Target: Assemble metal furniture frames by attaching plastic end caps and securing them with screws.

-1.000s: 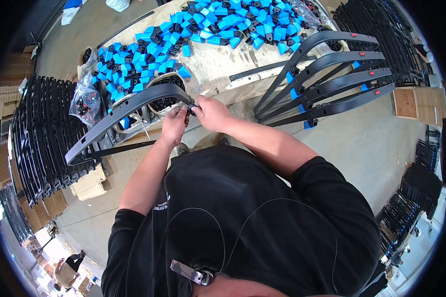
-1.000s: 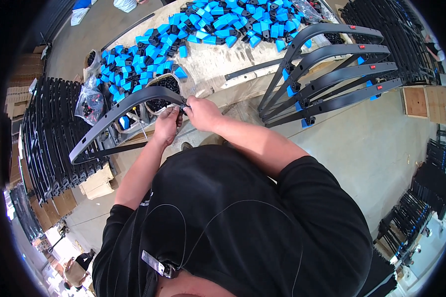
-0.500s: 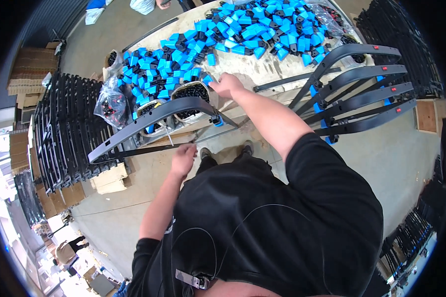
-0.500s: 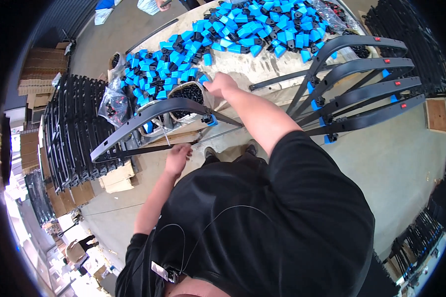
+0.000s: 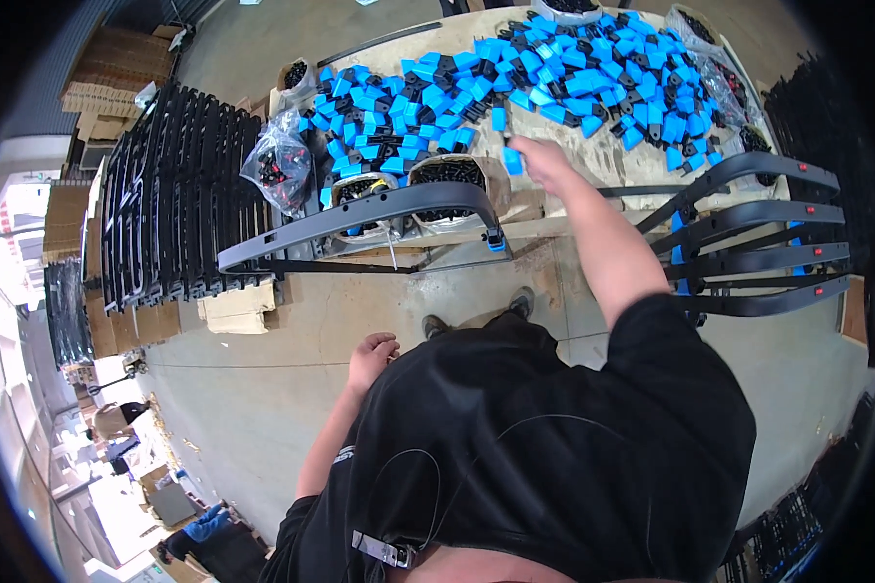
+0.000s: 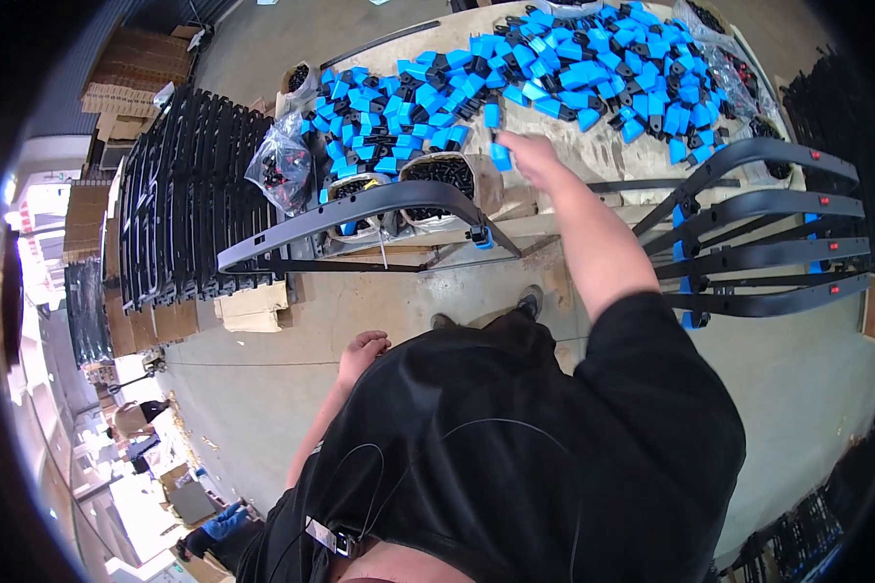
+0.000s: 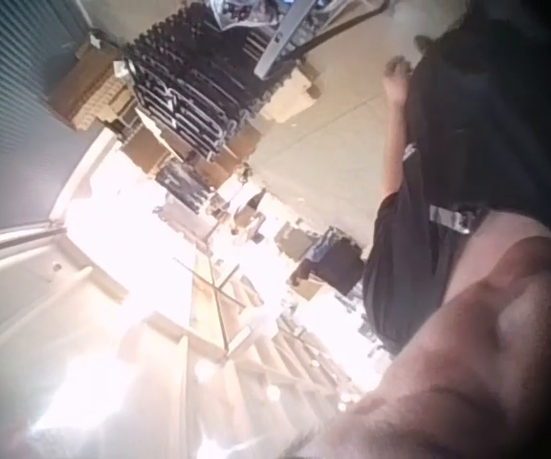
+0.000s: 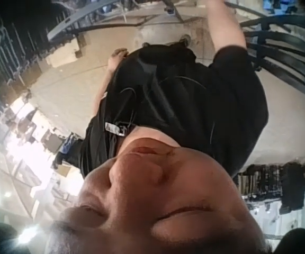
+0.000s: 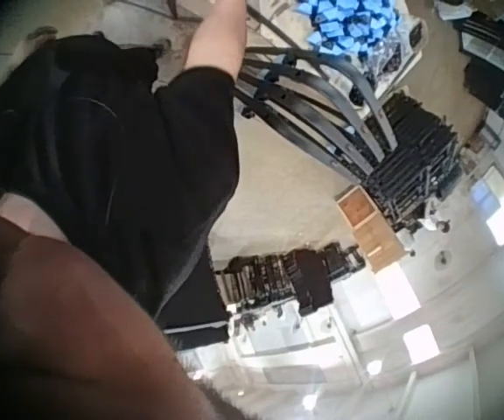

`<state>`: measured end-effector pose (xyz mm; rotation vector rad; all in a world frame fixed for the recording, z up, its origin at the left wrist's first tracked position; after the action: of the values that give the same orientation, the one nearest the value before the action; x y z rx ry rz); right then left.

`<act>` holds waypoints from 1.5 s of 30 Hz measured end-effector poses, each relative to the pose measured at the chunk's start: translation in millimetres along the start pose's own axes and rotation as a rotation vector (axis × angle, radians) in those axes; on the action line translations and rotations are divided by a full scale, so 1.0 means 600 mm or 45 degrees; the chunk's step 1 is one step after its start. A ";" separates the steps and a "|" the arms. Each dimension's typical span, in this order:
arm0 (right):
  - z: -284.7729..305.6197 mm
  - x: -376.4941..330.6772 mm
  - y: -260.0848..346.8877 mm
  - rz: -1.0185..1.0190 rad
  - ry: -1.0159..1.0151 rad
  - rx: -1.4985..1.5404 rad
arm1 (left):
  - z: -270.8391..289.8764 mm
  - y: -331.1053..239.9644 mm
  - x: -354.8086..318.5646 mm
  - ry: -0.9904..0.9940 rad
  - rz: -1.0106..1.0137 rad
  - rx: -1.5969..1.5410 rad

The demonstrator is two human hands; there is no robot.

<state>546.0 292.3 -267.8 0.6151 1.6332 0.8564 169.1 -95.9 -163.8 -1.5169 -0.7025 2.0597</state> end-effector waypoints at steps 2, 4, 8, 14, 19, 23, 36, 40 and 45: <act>0.013 -0.100 -0.022 -0.034 0.257 0.599 | 0.019 0.008 0.002 0.002 0.007 -0.079; 0.000 -0.223 -0.032 -0.162 0.321 0.985 | 0.042 0.019 0.009 0.004 0.016 -0.155; -0.079 -0.373 -0.093 -0.147 0.942 1.139 | 0.073 0.000 0.060 0.135 -0.040 -0.016; -0.287 -0.459 -0.110 -0.201 0.619 0.646 | 0.107 -0.081 0.115 0.356 -0.496 0.203; -0.528 -0.430 -0.083 -0.327 0.308 1.033 | 0.173 -0.196 0.057 0.614 -0.887 0.248; -0.699 -0.416 -0.059 -0.177 0.214 1.178 | 0.246 -0.235 0.020 0.491 -1.809 0.543; -0.924 -0.361 -0.070 -0.253 0.046 1.161 | 0.410 -0.168 0.097 0.338 -1.670 1.027; -0.960 -0.331 -0.092 -0.303 0.135 1.183 | 0.437 -0.158 0.111 0.331 -1.564 1.143; -0.940 -0.282 -0.118 -0.246 0.019 0.641 | 0.495 -0.096 0.163 0.397 -1.060 0.437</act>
<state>39.4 0.4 -168.0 0.7789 1.9002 0.3050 -137.8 -24.5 -120.6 -1.0532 -0.6598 1.2092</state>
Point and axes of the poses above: each hand's wrist, its own x-axis towards the middle knuckle, its own z-axis out of the back of the hand, y = z × x, the point moved 4 cm from there along x, towards the middle knuckle, and after that the axes turned 4 degrees about -z, right-handed, at the moved point
